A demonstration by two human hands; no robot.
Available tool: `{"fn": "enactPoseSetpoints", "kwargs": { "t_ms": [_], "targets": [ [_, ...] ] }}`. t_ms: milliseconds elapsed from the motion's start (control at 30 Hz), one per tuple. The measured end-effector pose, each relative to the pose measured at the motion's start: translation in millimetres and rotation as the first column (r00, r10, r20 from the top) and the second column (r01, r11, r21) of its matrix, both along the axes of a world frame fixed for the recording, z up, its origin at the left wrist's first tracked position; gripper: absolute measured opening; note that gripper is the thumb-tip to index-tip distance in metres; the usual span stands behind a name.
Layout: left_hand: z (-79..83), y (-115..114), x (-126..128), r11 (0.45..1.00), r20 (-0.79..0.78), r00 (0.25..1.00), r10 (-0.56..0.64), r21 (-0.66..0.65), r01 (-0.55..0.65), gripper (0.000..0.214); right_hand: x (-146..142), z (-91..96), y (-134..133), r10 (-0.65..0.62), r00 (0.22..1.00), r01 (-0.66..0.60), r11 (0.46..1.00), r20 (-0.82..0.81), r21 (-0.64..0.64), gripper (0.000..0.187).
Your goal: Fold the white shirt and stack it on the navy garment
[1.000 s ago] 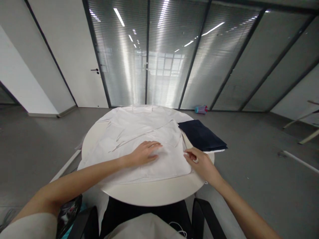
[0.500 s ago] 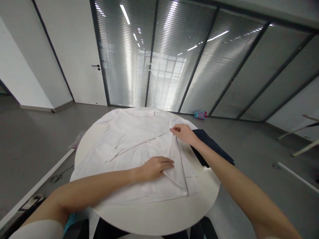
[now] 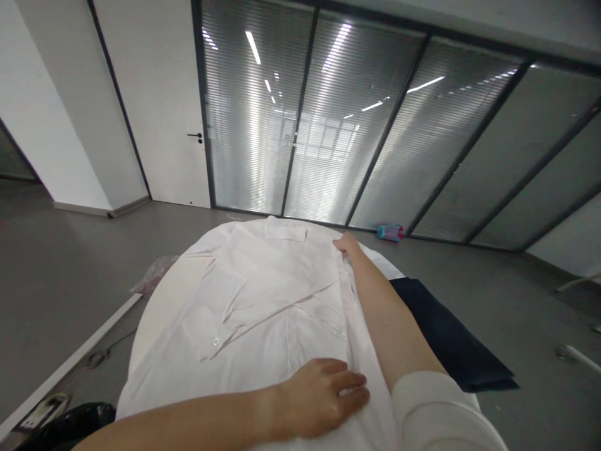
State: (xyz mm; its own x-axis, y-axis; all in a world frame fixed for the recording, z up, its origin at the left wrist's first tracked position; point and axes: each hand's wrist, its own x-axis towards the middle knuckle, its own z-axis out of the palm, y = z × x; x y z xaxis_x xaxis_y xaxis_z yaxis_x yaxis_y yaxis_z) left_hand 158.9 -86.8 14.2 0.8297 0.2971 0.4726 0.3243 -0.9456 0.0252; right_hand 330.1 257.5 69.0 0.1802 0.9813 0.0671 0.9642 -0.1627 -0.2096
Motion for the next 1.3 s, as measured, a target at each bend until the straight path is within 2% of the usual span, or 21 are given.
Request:
{"fn": "enactPoseSetpoints", "kwargs": {
  "t_ms": [133, 267, 367, 433, 567, 667, 767, 933, 1133, 1300],
  "targets": [
    [1.4, -1, -1, 1.0, 0.023, 0.999, 0.026, 0.009, -0.026, 0.023, -10, -10.7, 19, -0.039, 0.999, 0.039, 0.998, -0.008, -0.052, 0.029],
    [8.9, -13, -20, 0.996, -0.018, 0.996, 0.085, 0.03, -0.085, 0.02, -31, 4.0, 36, -0.033, 0.999, 0.034, 0.999, 0.005, -0.03, 0.04],
    [11.6, -30, -44, 0.988, -0.051, 0.986, 0.157, 0.019, -0.156, 0.022, -61, 17.4, 46, 0.035, 0.999, -0.035, 0.999, 0.021, -0.011, 0.046],
    [7.2, -42, -59, 0.979, -0.038, 0.978, 0.205, 0.006, -0.205, 0.026, -88, 18.2, 48, 0.101, 0.994, -0.101, 0.995, 0.038, 0.002, 0.047],
    [-14.6, -58, -72, 0.971, 0.055, 0.97, 0.237, 0.017, -0.239, 0.029, -136, -4.1, 35, 0.249, 0.965, -0.25, 0.968, 0.079, 0.0, 0.04],
    [-30.3, -62, -71, 0.968, 0.1, 0.968, 0.23, 0.082, -0.239, 0.027, -155, -26.2, 21, 0.31, 0.946, -0.309, 0.951, 0.097, -0.031, 0.039],
    [-37.4, -61, -67, 0.958, 0.121, 0.964, 0.236, 0.136, -0.252, 0.022, -159, -38.5, 15, 0.3, 0.949, -0.296, 0.954, 0.095, -0.052, 0.04],
    [-36.8, -58, -64, 0.937, 0.273, 0.938, 0.214, 0.213, -0.276, 0.016, -153, -42.3, 26, 0.296, 0.954, -0.292, 0.954, 0.043, -0.069, 0.044],
    [-31.6, -57, -63, 0.922, 0.303, 0.921, 0.244, 0.222, -0.317, 0.013, -142, -41.1, 42, 0.341, 0.939, -0.345, 0.933, -0.053, -0.1, 0.035],
    [-37.8, -56, -62, 0.929, 0.323, 0.918, 0.23, 0.209, -0.306, 0.013, -147, -42.6, 44, 0.342, 0.934, -0.347, 0.937, -0.108, -0.035, 0.028]
  ]
}}
